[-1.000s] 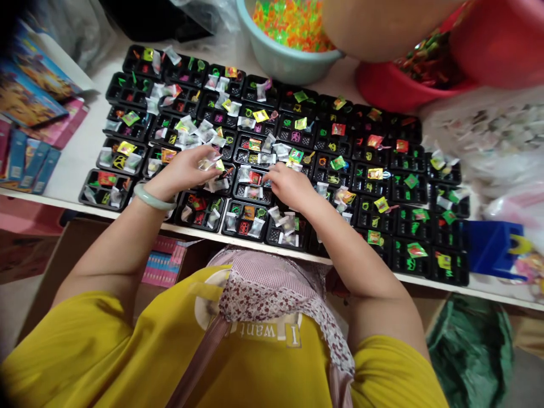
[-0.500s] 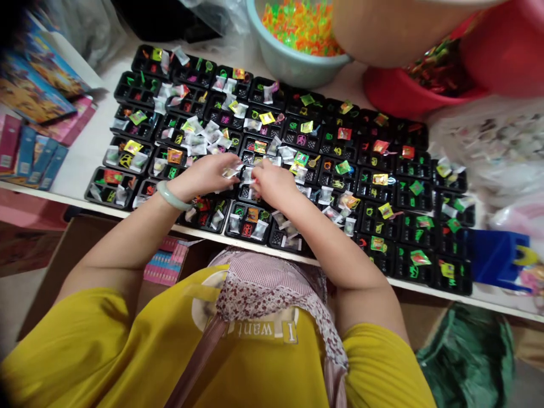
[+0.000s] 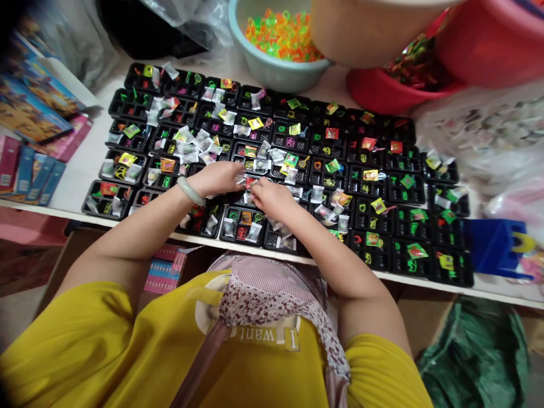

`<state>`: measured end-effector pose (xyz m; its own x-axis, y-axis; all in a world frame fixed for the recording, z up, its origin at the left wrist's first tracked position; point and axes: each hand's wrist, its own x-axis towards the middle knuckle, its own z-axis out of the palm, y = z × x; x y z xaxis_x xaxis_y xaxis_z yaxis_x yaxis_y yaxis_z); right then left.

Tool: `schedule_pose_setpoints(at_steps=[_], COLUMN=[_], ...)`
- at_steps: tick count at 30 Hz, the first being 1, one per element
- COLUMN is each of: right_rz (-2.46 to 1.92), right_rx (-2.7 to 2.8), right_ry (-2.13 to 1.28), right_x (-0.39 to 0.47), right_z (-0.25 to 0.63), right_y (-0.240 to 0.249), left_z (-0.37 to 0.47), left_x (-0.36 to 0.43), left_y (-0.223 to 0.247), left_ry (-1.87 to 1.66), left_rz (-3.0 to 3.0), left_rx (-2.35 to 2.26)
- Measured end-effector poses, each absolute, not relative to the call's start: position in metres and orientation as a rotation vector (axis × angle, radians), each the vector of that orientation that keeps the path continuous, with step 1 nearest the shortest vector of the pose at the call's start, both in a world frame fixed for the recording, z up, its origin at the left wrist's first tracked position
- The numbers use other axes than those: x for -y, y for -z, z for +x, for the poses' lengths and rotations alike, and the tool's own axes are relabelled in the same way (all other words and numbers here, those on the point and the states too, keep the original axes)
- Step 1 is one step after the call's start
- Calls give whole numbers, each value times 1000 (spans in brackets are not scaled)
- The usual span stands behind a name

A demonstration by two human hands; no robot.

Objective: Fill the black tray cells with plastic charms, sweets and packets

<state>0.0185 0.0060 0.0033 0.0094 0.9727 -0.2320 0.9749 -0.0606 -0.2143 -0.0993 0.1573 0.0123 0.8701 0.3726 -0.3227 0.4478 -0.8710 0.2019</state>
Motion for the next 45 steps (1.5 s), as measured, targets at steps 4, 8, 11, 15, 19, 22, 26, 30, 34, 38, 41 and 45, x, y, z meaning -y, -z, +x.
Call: schedule_pose_setpoints(at_steps=[4,8,11,15,19,22,26,30,34,38,41,45], right_rz=[2205,2008,1902,1901,2050,2214,2146,2005,1971,2074,2210,2439], right_rx=[-2227,-2297,-2347,-2352,-2389,-2432,-2510,-2428,-2397,-2442,-2510,-2369], right_ry=[458,382,366,386,480,491,560,480,527,778,1087,1658], right_x=[5,9,3,0,3,-7,-42,-71,-78,-79,-81,-81], right_z=[40,54,55,56,59,47,1,-39,-44,-33,-27,-15], right_y=[-7,-9,-8,-5,-5,-8,-13,-9,-2,5,11,16], left_z=[-112,-123,-122,-128,-166,-204,-228,-221,-214,-213,-214,-219], left_x=[-157,-146,-137,-144,-178,-200,-200,-182,-170,-167,-166,-170], left_y=[-23,-28,-23,-23,-32,-34,-24,-10,-3,-2,1,4], left_ry=[319,480,540,383,-129,-367,-238,-35,73,51,-3,-170], left_rz=[2739,2810,2834,2696,2410,2216,2212,2462,2606,2567,2526,2382], left_rx=[-546,-332,-288,-357,-681,-1052,-1121,-965,-963,-1043,-1095,-1163])
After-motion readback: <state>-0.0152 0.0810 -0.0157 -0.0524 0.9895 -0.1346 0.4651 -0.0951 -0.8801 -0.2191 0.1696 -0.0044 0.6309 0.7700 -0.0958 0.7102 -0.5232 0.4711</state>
